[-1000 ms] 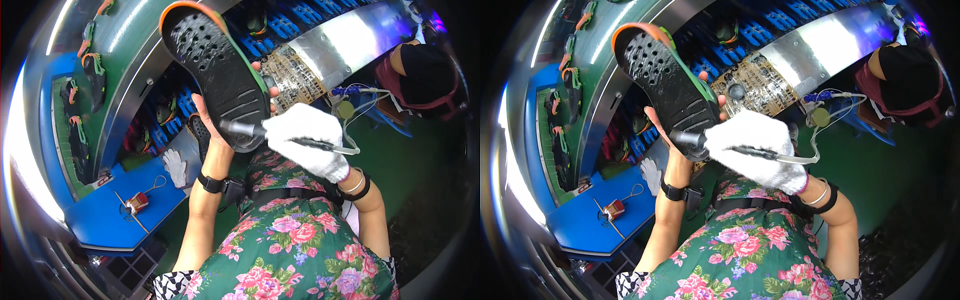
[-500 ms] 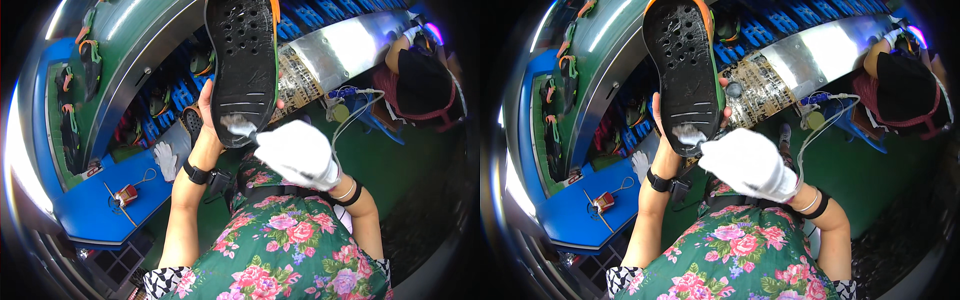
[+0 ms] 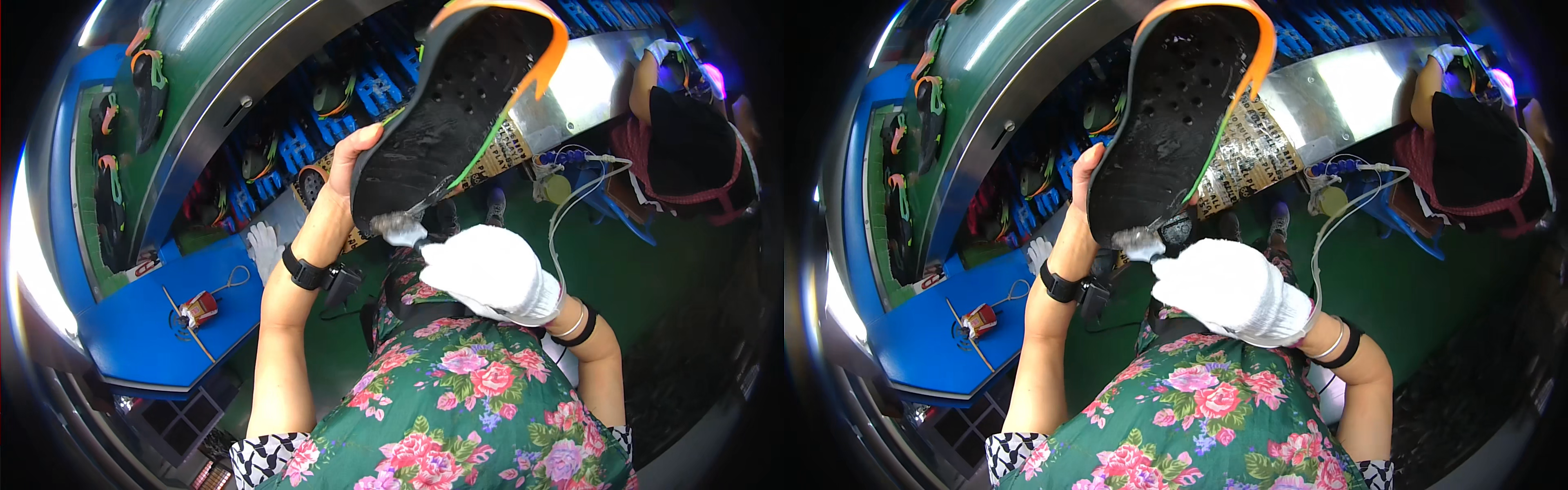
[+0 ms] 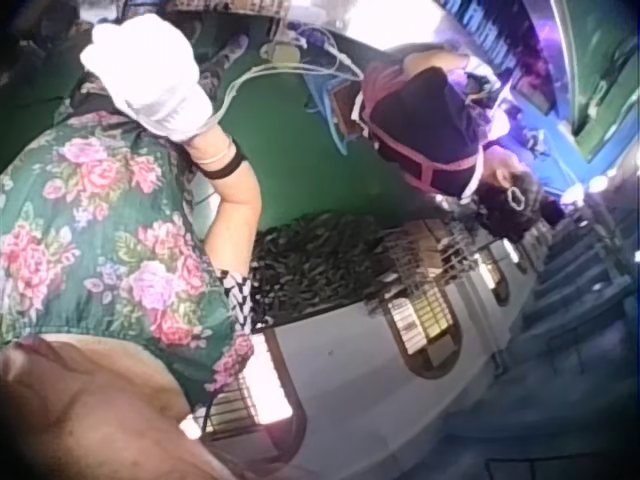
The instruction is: Brushing glue or chemical primer onto the bottom of shoe soles on an assembly line.
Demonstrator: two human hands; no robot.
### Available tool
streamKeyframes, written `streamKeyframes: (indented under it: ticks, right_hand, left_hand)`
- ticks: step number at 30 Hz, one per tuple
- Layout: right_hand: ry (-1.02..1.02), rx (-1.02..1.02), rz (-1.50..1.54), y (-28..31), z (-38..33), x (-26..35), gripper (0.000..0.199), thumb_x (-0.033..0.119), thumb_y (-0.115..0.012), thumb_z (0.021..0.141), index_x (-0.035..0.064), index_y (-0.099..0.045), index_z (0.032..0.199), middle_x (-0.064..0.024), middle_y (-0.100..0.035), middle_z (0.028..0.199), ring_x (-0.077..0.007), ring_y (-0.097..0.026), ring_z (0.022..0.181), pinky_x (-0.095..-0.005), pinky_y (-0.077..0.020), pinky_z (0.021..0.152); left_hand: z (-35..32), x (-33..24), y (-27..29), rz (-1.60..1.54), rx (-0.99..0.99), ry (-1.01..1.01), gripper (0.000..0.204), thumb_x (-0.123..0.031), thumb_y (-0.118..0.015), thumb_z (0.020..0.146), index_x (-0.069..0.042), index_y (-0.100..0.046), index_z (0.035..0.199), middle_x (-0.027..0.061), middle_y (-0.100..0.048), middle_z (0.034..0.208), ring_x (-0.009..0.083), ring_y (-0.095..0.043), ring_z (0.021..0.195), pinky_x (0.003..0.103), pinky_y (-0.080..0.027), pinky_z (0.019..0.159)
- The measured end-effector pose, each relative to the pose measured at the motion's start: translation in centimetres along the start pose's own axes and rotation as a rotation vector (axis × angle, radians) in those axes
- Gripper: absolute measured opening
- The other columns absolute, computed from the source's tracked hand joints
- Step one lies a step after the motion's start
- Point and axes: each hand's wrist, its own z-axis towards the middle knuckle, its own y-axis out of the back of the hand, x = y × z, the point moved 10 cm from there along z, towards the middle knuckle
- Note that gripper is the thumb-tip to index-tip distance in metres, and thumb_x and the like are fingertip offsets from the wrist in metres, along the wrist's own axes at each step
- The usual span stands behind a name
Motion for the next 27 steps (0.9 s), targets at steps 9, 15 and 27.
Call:
streamKeyframes:
  ticks: [9, 15, 27]
  right_hand:
    - [0.039, 0.018, -0.014, 0.6, 0.6, -0.3, 0.033, 0.008, -0.08, 0.083, 0.0096, -0.076, 0.116, -0.0106, -0.076, 0.108, -0.0262, -0.071, 0.085, -0.0375, -0.0578, 0.072]
    - [-0.195, -0.213, 0.212, 2.9, 2.0, -2.1, 0.017, 0.001, -0.085, 0.075, 0.0068, -0.077, 0.089, -0.0083, -0.078, 0.095, -0.0244, -0.074, 0.085, -0.0364, -0.0582, 0.073]
    - [-0.141, -0.175, 0.28, 1.3, 2.2, -1.5, 0.019, 0.003, -0.083, 0.079, 0.0038, -0.078, 0.097, -0.0112, -0.077, 0.095, -0.0254, -0.073, 0.084, -0.0363, -0.057, 0.074]
  left_hand:
    - [-0.6, -0.2, -0.3, -0.048, 0.078, 0.058, 0.055, -0.03, -0.066, 0.092, 0.007, -0.063, 0.131, 0.0247, -0.071, 0.123, 0.0334, -0.074, 0.104, 0.043, -0.059, 0.096]
    - [-1.1, -0.8, 2.4, 0.043, 0.088, -0.09, 0.089, -0.059, -0.068, 0.085, 0.0, -0.049, 0.149, 0.0252, -0.054, 0.146, 0.0406, -0.062, 0.123, 0.051, -0.051, 0.106]
    - [0.1, -1.5, 3.4, 0.114, 0.047, -0.221, 0.121, -0.084, -0.062, 0.078, 0.004, -0.036, 0.156, 0.0282, -0.047, 0.149, 0.0446, -0.06, 0.112, 0.051, -0.057, 0.091]
